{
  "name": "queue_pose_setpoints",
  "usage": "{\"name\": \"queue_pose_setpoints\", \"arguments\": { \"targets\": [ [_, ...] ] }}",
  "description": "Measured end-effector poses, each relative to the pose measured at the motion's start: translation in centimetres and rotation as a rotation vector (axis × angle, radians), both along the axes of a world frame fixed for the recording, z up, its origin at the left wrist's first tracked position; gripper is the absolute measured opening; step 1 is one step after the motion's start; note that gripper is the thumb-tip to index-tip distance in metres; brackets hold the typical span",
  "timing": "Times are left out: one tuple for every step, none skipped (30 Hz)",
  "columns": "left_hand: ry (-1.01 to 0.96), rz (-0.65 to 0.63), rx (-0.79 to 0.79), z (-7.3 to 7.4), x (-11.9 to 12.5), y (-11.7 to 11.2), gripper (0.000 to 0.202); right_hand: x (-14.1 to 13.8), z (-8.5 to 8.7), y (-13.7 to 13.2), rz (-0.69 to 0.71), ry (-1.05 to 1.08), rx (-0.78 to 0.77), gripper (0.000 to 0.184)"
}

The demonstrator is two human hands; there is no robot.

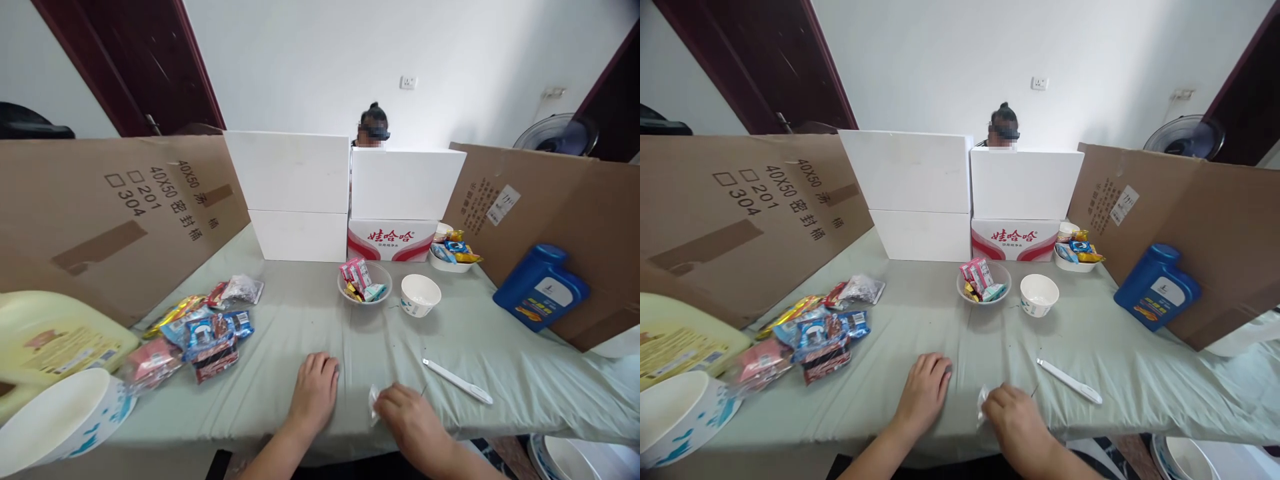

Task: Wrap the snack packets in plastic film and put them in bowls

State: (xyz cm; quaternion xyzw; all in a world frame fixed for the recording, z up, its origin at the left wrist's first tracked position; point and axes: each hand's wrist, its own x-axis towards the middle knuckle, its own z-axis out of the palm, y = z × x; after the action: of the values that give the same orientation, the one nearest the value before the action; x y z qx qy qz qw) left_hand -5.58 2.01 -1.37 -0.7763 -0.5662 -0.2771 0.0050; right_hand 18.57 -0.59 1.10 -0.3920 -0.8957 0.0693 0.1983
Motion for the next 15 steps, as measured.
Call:
{"name": "queue_pose_setpoints", "arguments": {
  "targets": [
    [-0.008,-0.007,0.011,-0.2,0.0,0.0,0.020,1.0,1.3,1.5,-0.020,0.002,0.012,0.030],
    [-0.016,-0.012,0.016,-0.4,0.1,0.0,0.021,2.0,2.8,3.4,-0.079,0.000,0.049,0.032],
    [-0.022,-0.018,0.017,-0.5,0.2,0.0,0.021,3.0,4.3,5.6,-0.187,-0.030,0.099,0.030],
    [-0.028,-0.024,0.016,-0.6,0.2,0.1,0.021,4.0,5.9,8.1,-0.337,-0.100,0.107,0.029],
    [-0.032,-0.030,0.015,-0.7,0.3,0.2,0.021,4.8,7.3,10.6,-0.516,-0.192,0.071,0.031],
    [-0.036,-0.034,0.014,-0.8,0.3,0.2,0.022,5.5,8.4,13.0,-0.642,-0.295,-0.022,0.033],
    [-0.039,-0.036,0.013,-0.9,0.2,0.3,0.022,6.0,9.3,15.2,-0.663,-0.332,-0.078,0.031],
    [-0.042,-0.036,0.013,-0.9,0.1,0.4,0.022,6.3,9.7,17.2,-0.665,-0.364,-0.139,0.026],
    [-0.046,-0.035,0.010,-0.9,0.1,0.5,0.022,6.4,9.9,19.0,-0.658,-0.394,-0.209,0.023],
    [-0.050,-0.032,0.006,-0.9,0.1,0.5,0.022,6.3,9.8,20.3,-0.639,-0.409,-0.265,0.023],
    [-0.054,-0.026,-0.002,-0.9,0.1,0.5,0.023,6.2,9.4,21.4,-0.628,-0.423,-0.316,0.026],
    [-0.056,-0.019,-0.015,-0.7,0.2,0.4,0.023,5.9,9.0,22.1,-0.620,-0.432,-0.355,0.030],
    [-0.060,-0.010,-0.033,-0.6,0.3,0.2,0.024,5.6,8.6,22.6,-0.612,-0.434,-0.375,0.033],
    [-0.063,-0.001,-0.058,-0.4,0.5,0.0,0.024,5.4,8.2,22.7,-0.600,-0.430,-0.382,0.034],
    [-0.068,0.008,-0.085,-0.2,0.7,-0.2,0.025,5.2,8.0,22.8,-0.589,-0.417,-0.365,0.034]
  ]
}}
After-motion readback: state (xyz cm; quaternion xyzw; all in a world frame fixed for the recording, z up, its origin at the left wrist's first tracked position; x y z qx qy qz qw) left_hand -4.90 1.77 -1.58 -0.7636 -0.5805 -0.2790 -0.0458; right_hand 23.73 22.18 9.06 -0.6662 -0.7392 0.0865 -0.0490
